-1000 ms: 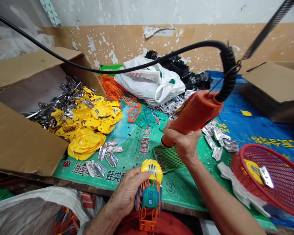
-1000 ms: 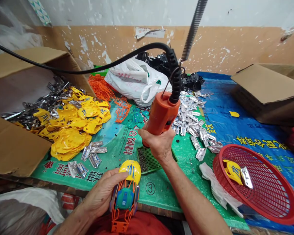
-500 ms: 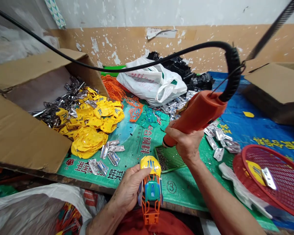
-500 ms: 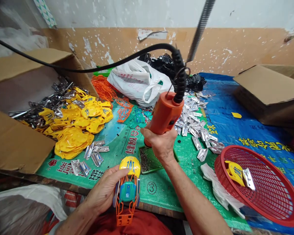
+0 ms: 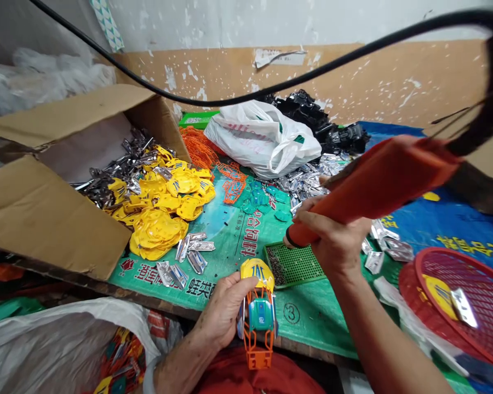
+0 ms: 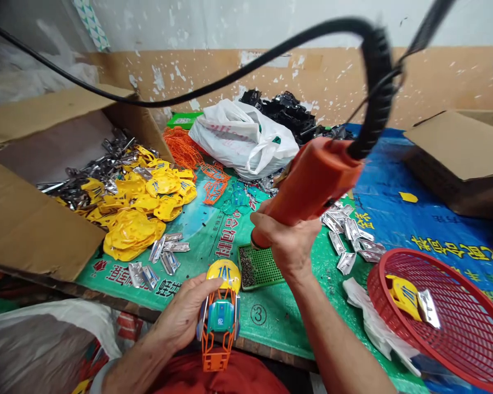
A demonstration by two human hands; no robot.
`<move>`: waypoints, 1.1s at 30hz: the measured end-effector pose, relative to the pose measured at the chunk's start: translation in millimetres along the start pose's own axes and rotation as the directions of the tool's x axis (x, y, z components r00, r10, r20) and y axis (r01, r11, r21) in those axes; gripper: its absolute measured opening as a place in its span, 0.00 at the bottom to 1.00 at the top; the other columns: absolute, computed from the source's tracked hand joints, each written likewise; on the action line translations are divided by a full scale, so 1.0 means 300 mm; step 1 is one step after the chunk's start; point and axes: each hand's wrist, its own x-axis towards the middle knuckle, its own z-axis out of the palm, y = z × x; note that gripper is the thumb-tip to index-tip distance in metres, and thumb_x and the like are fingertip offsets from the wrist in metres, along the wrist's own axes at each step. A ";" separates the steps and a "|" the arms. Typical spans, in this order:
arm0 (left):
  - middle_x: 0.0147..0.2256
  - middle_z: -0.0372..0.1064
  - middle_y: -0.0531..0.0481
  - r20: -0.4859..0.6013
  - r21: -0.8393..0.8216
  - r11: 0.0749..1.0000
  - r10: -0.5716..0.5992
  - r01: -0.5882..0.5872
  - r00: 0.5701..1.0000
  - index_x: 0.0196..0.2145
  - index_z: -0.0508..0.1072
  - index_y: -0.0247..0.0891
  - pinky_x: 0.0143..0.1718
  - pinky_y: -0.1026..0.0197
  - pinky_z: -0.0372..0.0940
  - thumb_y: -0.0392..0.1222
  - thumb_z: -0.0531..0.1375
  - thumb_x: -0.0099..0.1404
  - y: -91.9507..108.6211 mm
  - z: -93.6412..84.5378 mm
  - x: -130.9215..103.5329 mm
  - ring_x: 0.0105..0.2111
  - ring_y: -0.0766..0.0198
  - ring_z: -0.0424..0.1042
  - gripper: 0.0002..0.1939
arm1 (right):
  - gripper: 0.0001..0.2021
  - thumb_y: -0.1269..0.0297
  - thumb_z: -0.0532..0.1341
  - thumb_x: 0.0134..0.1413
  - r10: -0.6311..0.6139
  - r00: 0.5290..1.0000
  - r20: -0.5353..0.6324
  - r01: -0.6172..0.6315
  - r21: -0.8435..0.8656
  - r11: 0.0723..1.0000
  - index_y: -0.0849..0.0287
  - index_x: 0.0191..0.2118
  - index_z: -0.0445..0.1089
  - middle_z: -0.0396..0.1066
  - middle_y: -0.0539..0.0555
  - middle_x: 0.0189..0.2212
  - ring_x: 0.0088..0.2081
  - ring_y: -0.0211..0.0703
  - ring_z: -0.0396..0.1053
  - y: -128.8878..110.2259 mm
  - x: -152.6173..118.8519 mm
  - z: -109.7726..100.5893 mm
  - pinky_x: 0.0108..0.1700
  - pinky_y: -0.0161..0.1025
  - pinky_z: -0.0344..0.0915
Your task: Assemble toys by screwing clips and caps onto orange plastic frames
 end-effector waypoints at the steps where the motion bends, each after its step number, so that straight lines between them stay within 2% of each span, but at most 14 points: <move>1: 0.28 0.76 0.45 -0.001 0.000 1.000 -0.002 0.002 1.000 0.36 0.76 0.28 0.21 0.68 0.64 0.44 0.67 0.51 0.000 0.000 -0.001 0.21 0.68 0.69 0.17 | 0.07 0.72 0.68 0.29 0.005 1.000 -0.008 -0.005 -0.011 1.000 0.58 0.20 0.70 0.70 0.46 0.19 0.21 0.38 0.67 0.017 0.001 0.001 0.25 0.39 0.66; 4: 0.28 0.76 0.44 0.001 -0.008 1.000 -0.008 0.008 1.000 0.36 0.76 0.28 0.21 0.68 0.64 0.43 0.67 0.52 0.002 -0.001 -0.002 0.21 0.68 0.70 0.17 | 0.08 0.73 0.69 0.28 0.027 0.999 -0.022 -0.028 -0.037 0.999 0.58 0.21 0.71 0.70 0.46 0.20 0.22 0.38 0.66 0.045 0.002 0.001 0.25 0.39 0.65; 10: 0.27 0.76 0.44 0.013 -0.012 0.999 -0.030 0.030 0.999 0.37 0.76 0.28 0.21 0.67 0.65 0.43 0.67 0.52 0.004 -0.002 -0.001 0.21 0.67 0.70 0.17 | 0.09 0.72 0.70 0.28 0.013 0.997 -0.075 -0.020 -0.099 0.995 0.58 0.19 0.69 0.69 0.46 0.19 0.22 0.38 0.65 0.037 0.009 -0.008 0.24 0.40 0.65; 16: 0.22 0.73 0.48 0.019 -0.006 0.999 -0.039 0.039 0.999 0.31 0.76 0.29 0.21 0.68 0.65 0.42 0.68 0.51 0.004 0.004 -0.006 0.19 0.69 0.68 0.13 | 0.09 0.70 0.70 0.29 0.022 0.994 -0.103 -0.036 -0.140 0.990 0.52 0.19 0.69 0.67 0.46 0.19 0.21 0.40 0.64 0.049 0.021 -0.019 0.23 0.41 0.65; 18: 0.22 0.74 0.47 0.035 0.010 0.999 -0.044 0.043 0.998 0.31 0.76 0.29 0.20 0.68 0.64 0.43 0.67 0.53 0.000 0.001 -0.004 0.19 0.68 0.69 0.13 | 0.09 0.70 0.69 0.30 0.021 0.995 -0.095 -0.036 -0.159 0.987 0.51 0.19 0.69 0.67 0.46 0.19 0.21 0.41 0.64 0.051 0.021 -0.019 0.23 0.41 0.64; 23: 0.23 0.74 0.46 0.023 0.023 0.999 -0.043 0.043 0.999 0.32 0.76 0.29 0.20 0.68 0.64 0.44 0.67 0.52 -0.005 -0.002 0.001 0.19 0.67 0.69 0.14 | 0.09 0.71 0.69 0.29 -0.015 0.993 -0.113 -0.005 -0.175 0.985 0.55 0.19 0.68 0.67 0.46 0.18 0.21 0.39 0.64 0.046 0.026 -0.025 0.24 0.40 0.64; 28: 0.24 0.75 0.47 -0.004 0.008 0.999 -0.047 0.047 0.999 0.31 0.77 0.30 0.20 0.67 0.65 0.43 0.69 0.49 -0.002 0.003 -0.003 0.19 0.68 0.69 0.14 | 0.09 0.71 0.69 0.30 -0.011 0.993 -0.121 -0.012 -0.187 0.982 0.58 0.22 0.68 0.67 0.46 0.19 0.21 0.37 0.64 0.048 0.030 -0.035 0.26 0.39 0.64; 33: 0.22 0.74 0.47 0.006 0.037 0.998 -0.058 0.058 0.998 0.31 0.77 0.29 0.20 0.68 0.64 0.43 0.68 0.51 -0.004 0.004 -0.004 0.18 0.68 0.69 0.14 | 0.08 0.70 0.69 0.30 -0.008 0.993 -0.118 -0.016 -0.204 0.979 0.59 0.21 0.68 0.68 0.47 0.19 0.21 0.37 0.64 0.051 0.029 -0.036 0.26 0.38 0.64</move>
